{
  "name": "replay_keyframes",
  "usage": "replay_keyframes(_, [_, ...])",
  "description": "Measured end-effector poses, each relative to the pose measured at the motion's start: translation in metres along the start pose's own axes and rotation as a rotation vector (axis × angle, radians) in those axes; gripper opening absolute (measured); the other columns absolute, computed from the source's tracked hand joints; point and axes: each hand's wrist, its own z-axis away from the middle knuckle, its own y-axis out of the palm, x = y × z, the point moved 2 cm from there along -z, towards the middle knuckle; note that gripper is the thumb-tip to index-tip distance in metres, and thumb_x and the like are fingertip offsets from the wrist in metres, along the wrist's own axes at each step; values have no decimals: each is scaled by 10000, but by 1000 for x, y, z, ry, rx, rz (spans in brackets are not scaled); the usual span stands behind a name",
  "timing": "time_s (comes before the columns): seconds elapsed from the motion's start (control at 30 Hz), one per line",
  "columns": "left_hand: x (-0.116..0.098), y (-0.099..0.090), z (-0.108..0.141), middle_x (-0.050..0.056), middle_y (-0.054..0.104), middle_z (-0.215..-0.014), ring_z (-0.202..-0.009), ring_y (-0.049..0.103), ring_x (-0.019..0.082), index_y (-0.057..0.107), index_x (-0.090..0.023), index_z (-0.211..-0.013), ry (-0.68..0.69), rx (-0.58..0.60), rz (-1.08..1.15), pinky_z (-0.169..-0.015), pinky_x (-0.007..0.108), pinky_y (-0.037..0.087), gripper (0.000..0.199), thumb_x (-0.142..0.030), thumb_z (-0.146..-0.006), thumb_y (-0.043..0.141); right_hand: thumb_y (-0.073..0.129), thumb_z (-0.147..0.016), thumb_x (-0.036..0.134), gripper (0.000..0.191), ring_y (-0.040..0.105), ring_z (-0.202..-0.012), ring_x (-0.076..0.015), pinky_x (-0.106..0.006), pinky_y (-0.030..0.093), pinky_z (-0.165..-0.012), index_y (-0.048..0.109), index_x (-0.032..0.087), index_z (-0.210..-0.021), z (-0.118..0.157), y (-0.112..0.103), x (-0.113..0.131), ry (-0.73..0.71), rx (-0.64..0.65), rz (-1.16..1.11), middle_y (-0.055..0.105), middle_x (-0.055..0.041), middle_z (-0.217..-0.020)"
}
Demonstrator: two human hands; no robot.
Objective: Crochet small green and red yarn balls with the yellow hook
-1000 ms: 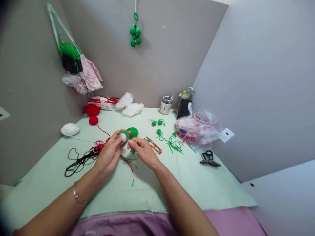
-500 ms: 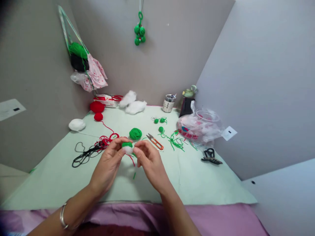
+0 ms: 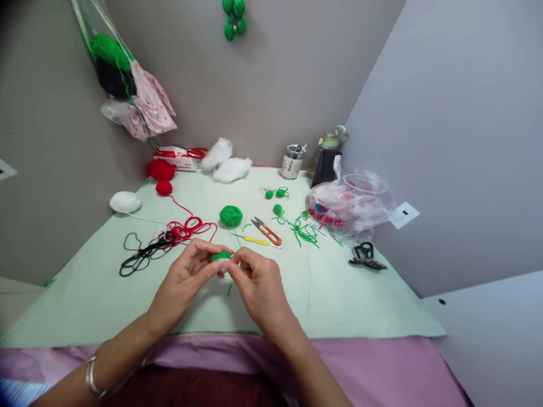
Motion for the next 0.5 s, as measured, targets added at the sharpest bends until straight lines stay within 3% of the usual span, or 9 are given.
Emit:
replay_keyframes(0.13, [10,-5,-3,45,673,-1045,-972,670,165,590,-220,-1016,225,-26,-106,-850,308,552,72,-195,-980,648,573,-993,303,261,401,-589,-97,-243,303,-569,589,197,-755,11,3,15,-71,63,40,483,54,-641])
replay_keyframes(0.27, [10,-6,-4,45,650,-1060,-1029,660,165,571,-238,-1056,439,-43,-216,-860,307,551,119,-132,-1005,585,557,-997,295,205,407,-611,-100,-243,314,-581,595,198,-820,15,10,19,-66,3,-91,488,48,-679])
replay_keyframes(0.4, [11,-6,-1,49,645,-1116,-1002,661,142,554,-250,-1084,448,-63,-155,-769,259,560,170,-96,-1014,566,622,-950,453,293,285,-508,-95,-248,229,-493,610,204,-796,8,20,3,167,120,-464,331,94,-543])
replay_keyframes(0.5, [15,-5,3,52,645,-1157,-992,665,128,539,-253,-1094,407,-70,-118,-803,262,559,152,-117,-1029,559,684,-893,454,317,242,-495,-87,-254,190,-481,617,196,-721,1,23,-2,197,114,-477,306,101,-511])
